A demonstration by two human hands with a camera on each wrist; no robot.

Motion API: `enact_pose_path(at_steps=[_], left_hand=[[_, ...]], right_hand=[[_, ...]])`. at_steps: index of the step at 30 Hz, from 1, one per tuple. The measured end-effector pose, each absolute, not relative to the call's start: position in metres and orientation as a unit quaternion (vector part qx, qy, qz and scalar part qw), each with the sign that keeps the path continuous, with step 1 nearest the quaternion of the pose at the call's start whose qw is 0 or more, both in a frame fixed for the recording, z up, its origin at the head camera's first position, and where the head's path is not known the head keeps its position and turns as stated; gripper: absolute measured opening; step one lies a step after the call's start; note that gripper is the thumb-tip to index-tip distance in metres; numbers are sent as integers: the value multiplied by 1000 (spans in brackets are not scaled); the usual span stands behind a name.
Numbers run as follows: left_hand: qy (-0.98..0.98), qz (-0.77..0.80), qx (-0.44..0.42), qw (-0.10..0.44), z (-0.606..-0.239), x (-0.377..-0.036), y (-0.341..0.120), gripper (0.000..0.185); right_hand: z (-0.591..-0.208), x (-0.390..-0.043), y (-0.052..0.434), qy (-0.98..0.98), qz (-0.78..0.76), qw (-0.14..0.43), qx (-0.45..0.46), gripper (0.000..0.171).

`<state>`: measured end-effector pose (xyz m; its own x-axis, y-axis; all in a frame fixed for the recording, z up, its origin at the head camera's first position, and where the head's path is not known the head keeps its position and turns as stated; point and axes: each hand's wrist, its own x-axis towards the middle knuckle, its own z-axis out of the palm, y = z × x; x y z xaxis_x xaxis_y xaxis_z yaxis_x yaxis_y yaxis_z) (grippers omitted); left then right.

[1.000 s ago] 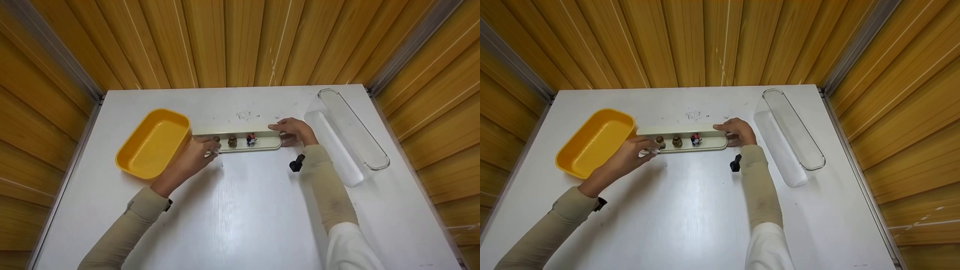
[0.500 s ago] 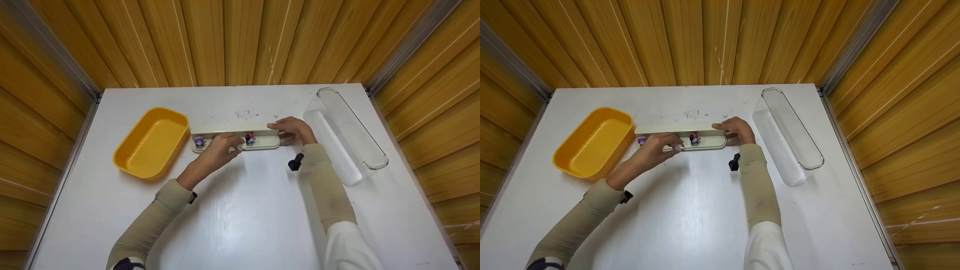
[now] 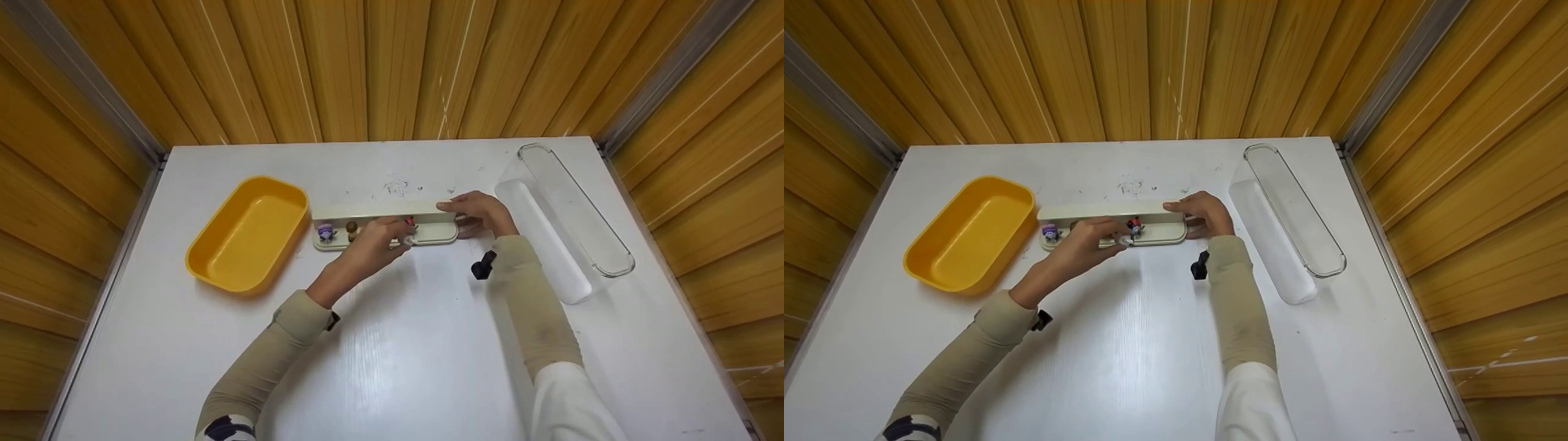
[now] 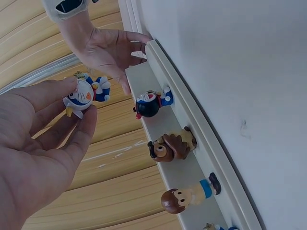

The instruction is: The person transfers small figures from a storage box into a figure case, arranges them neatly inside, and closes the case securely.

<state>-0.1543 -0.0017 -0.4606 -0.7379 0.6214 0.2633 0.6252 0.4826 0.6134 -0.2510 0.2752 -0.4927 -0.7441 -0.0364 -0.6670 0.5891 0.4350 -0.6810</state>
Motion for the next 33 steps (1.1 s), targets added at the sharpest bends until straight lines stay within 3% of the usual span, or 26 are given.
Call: enact_pose_path(at_steps=[10,33], left_hand=[[-852,-366,-373,18,-462,-155,7,21],[-866,-345,-363,-2,-459,-171,37,21]], right_hand=[[-494,-249,273,801,-493,301,159,80],[-510,-239,273,837,-499,196,112,62]])
